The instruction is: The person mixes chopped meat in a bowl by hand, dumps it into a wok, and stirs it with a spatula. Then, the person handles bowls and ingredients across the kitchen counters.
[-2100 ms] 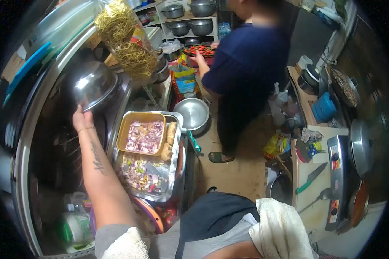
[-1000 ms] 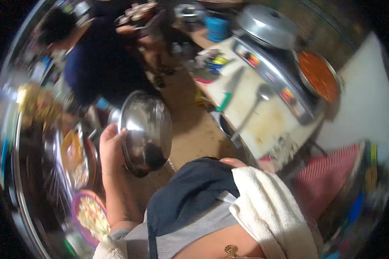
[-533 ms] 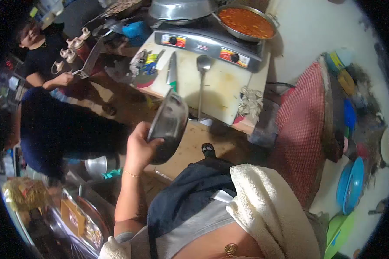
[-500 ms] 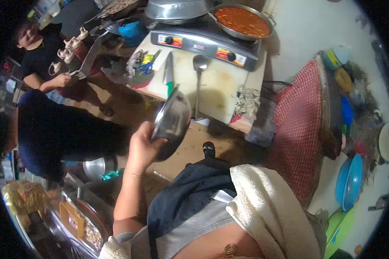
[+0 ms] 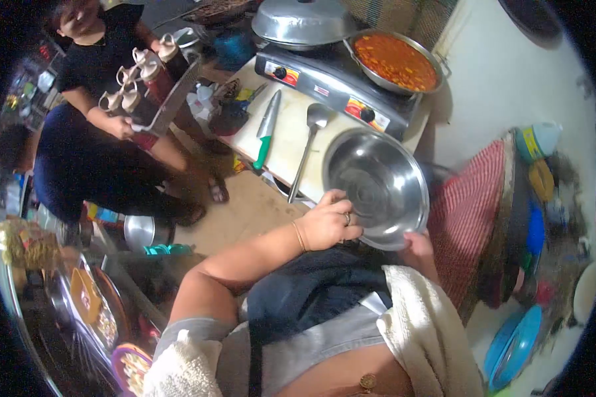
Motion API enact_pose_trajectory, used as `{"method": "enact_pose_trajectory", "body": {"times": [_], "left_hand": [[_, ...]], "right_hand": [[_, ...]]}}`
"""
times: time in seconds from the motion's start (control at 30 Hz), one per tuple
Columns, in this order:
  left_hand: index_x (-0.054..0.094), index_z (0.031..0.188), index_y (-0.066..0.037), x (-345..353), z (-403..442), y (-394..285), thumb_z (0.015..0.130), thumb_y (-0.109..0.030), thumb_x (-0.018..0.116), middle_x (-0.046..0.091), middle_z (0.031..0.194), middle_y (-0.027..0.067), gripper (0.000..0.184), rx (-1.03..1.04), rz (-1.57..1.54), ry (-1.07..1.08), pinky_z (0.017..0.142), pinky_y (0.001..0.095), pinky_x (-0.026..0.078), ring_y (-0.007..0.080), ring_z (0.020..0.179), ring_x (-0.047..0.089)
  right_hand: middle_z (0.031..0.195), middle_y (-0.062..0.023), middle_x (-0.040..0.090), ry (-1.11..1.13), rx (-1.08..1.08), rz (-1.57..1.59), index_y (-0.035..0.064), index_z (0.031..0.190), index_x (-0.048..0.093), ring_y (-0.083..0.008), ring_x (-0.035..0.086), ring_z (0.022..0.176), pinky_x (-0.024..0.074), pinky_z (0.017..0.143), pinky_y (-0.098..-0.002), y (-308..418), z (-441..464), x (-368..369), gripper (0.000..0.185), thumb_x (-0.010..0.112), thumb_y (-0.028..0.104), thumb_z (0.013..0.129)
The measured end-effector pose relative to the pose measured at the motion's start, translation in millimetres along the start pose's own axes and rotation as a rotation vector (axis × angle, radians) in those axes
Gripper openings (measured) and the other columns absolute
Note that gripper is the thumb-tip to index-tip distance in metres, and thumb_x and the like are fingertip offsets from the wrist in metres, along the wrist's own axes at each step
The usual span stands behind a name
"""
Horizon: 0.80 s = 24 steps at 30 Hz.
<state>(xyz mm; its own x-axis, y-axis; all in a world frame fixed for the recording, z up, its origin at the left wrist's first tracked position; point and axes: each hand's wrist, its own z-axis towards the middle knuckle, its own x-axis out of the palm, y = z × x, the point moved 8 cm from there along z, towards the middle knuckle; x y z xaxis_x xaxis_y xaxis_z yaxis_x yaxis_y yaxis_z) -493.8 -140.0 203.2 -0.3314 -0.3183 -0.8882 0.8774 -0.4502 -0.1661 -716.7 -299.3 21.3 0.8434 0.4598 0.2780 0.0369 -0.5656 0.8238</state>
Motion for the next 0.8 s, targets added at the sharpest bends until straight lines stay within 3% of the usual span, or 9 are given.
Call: {"method": "enact_pose_trajectory", "body": {"times": [0.1, 0.17, 0.3, 0.37, 0.53, 0.57, 0.67, 0.77, 0.8], "left_hand": [[0.063, 0.102, -0.020, 19, 8, 41, 0.073, -0.021, 0.064, 0.057, 0.115, 0.0052, 0.030, -0.251, 0.161, -0.183, 0.092, 0.0467, 0.038, 0.0265, 0.103, 0.052], [0.058, 0.110, -0.011, 40, -23, 101, 0.066, -0.019, 0.077, 0.056, 0.115, 0.0120, 0.049, -0.741, 0.181, -0.248, 0.092, 0.0446, 0.040, 0.0320, 0.109, 0.050], [0.033, 0.141, -0.013, 123, -136, 172, 0.074, -0.025, 0.076, 0.050, 0.128, 0.0209, 0.080, -1.641, 0.079, 0.188, 0.099, 0.0455, 0.043, 0.0395, 0.124, 0.044], [0.030, 0.142, -0.013, 148, -152, 178, 0.076, -0.025, 0.074, 0.049, 0.130, 0.0232, 0.080, -1.738, -0.070, 0.204, 0.099, 0.0455, 0.043, 0.0409, 0.122, 0.047], [0.038, 0.136, -0.009, 203, -180, 199, 0.079, -0.024, 0.069, 0.062, 0.110, 0.0280, 0.067, -1.784, -0.238, 0.045, 0.092, 0.0449, 0.047, 0.0408, 0.105, 0.060], [0.051, 0.122, -0.006, 191, -171, 199, 0.079, -0.025, 0.064, 0.064, 0.104, 0.0265, 0.049, -1.821, -0.253, 0.034, 0.086, 0.0463, 0.048, 0.0432, 0.099, 0.061], [0.057, 0.110, -0.004, 159, -166, 207, 0.079, -0.024, 0.058, 0.063, 0.104, 0.0262, 0.036, -1.714, -0.209, -0.108, 0.084, 0.0474, 0.048, 0.0443, 0.097, 0.060], [0.057, 0.105, 0.001, 114, -170, 218, 0.081, -0.020, 0.054, 0.063, 0.094, 0.0286, 0.032, -1.482, -0.085, -0.474, 0.081, 0.0499, 0.048, 0.0470, 0.093, 0.059], [0.056, 0.105, 0.001, 106, -188, 221, 0.082, -0.020, 0.055, 0.063, 0.090, 0.0270, 0.031, -1.655, -0.071, -0.375, 0.076, 0.0468, 0.049, 0.0449, 0.086, 0.062]], "right_hand": [[0.081, -0.0076, 0.064, -0.107, -0.044, -0.060, 0.0032, 0.097, 0.059, -0.0214, 0.064, 0.071, 0.0526, 0.061, -0.0356, 14, 24, -56, 0.026, 0.060, 0.000, 0.071], [0.083, -0.0068, 0.063, 0.015, -0.131, 0.095, 0.0023, 0.105, 0.058, -0.0189, 0.063, 0.070, 0.0513, 0.060, -0.0346, 56, 17, -47, 0.035, 0.057, -0.004, 0.071], [0.082, -0.0076, 0.063, -0.073, -0.050, -0.155, 0.0022, 0.098, 0.058, -0.0193, 0.062, 0.067, 0.0508, 0.060, -0.0350, 30, 95, -129, 0.028, 0.062, -0.003, 0.071], [0.079, -0.0070, 0.065, 0.031, 0.068, -0.226, 0.0033, 0.085, 0.059, -0.0194, 0.062, 0.065, 0.0499, 0.059, -0.0339, 31, 113, -127, 0.018, 0.068, -0.002, 0.069], [0.084, -0.0078, 0.061, 0.011, 0.213, -0.222, 0.0065, 0.102, 0.053, -0.0222, 0.061, 0.070, 0.0507, 0.058, -0.0372, 48, 121, -60, 0.037, 0.065, -0.004, 0.069], [0.085, -0.0076, 0.060, 0.003, 0.187, -0.151, 0.0076, 0.105, 0.052, -0.0226, 0.061, 0.071, 0.0508, 0.057, -0.0382, 48, 121, -45, 0.040, 0.065, -0.005, 0.069], [0.087, -0.0072, 0.057, 0.030, 0.229, 0.092, 0.0122, 0.108, 0.049, -0.0245, 0.060, 0.072, 0.0512, 0.058, -0.0423, 55, 122, 2, 0.045, 0.064, -0.005, 0.069], [0.106, -0.0102, 0.054, 0.188, 0.279, 0.128, 0.0161, 0.116, 0.044, -0.0293, 0.059, 0.091, 0.0531, 0.063, -0.0500, 81, 123, 55, 0.051, 0.057, -0.006, 0.072], [0.109, -0.0106, 0.053, 0.251, 0.271, 0.159, 0.0168, 0.118, 0.043, -0.0299, 0.058, 0.095, 0.0533, 0.065, -0.0503, 91, 123, 77, 0.052, 0.056, -0.005, 0.073]]}}
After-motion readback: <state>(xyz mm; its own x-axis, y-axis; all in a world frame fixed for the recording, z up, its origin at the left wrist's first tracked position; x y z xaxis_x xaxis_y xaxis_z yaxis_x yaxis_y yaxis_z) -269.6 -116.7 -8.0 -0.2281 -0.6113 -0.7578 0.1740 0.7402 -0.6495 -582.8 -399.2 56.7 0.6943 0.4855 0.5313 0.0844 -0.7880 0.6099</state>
